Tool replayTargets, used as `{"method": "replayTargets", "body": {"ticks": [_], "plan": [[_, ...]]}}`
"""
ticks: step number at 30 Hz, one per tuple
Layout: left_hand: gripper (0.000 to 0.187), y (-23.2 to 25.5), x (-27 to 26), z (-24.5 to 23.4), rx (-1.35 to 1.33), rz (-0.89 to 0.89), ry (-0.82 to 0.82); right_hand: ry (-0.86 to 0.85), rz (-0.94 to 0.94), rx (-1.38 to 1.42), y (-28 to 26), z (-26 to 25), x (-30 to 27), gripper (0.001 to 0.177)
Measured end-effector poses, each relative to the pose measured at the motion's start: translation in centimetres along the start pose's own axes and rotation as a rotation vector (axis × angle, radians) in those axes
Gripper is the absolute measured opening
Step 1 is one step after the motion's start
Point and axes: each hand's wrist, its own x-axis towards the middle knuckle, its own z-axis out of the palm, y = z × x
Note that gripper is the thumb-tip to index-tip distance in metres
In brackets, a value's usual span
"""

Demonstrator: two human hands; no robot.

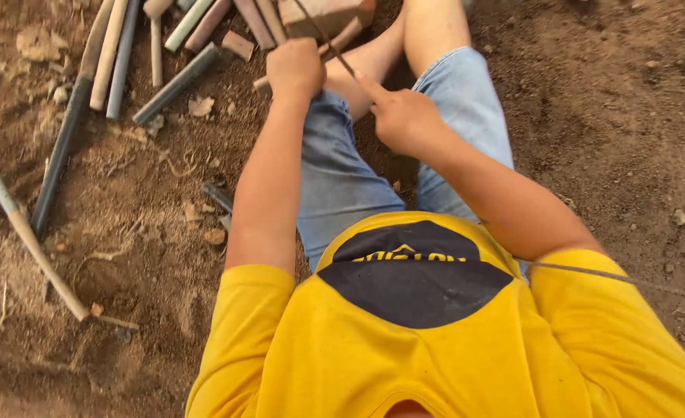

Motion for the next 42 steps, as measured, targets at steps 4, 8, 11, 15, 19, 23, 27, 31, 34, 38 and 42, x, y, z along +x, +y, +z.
{"method": "replayTargets", "body": {"ticks": [4, 8, 11, 15, 19, 23, 27, 31, 34, 38, 42], "plan": [[0.018, 0.7, -0.2, -2.0, 0.024, -0.106, -0.014, 0.085, -0.027, 0.041, -1.2, -0.3, 3.2, 0.054], [0.023, -0.4, -0.1, -3.9, -0.094, -0.24, -0.261, -0.174, 0.056, 0.117, -3.3, -1.4, 2.1, 0.047], [0.022, -0.1, -0.2, -3.4, -0.09, -0.198, -0.268, -0.214, 0.062, 0.039, -1.8, -1.4, 0.8, 0.044], [0.02, 1.9, -0.1, -3.4, 0.055, -0.054, -0.232, -0.215, 0.062, 0.045, 2.2, 2.2, 3.8, 0.069], [0.018, 1.0, -0.6, -5.5, -0.034, -0.142, -0.188, -0.253, 0.08, 0.017, -0.2, 2.2, 6.3, 0.065], [0.022, 0.2, -0.3, -5.9, -0.192, -0.316, -0.281, -0.23, 0.019, -0.064, -0.6, 2.2, 4.7, 0.07], [0.024, 0.9, -0.3, -6.1, -0.203, -0.279, -0.308, -0.291, -0.058, -0.022, 1.0, -1.5, 1.8, 0.069], [0.021, 3.0, 1.1, -4.9, -0.13, -0.181, -0.281, -0.239, -0.088, -0.117, 2.7, -0.4, 3.7, 0.073], [0.019, 4.1, 1.0, -4.3, -0.093, -0.08, -0.283, -0.237, 0.003, -0.138, 2.1, 0.5, 5.5, 0.067], [0.021, 3.4, 1.4, -4.7, -0.129, -0.144, -0.327, -0.29, 0.121, -0.017, 1.5, 0.8, 4.9, 0.062], [0.025, 2.4, 2.0, -3.9, -0.126, -0.203, -0.373, -0.337, 0.151, 0.003, 0.4, -1.5, 1.5, 0.049]]}}
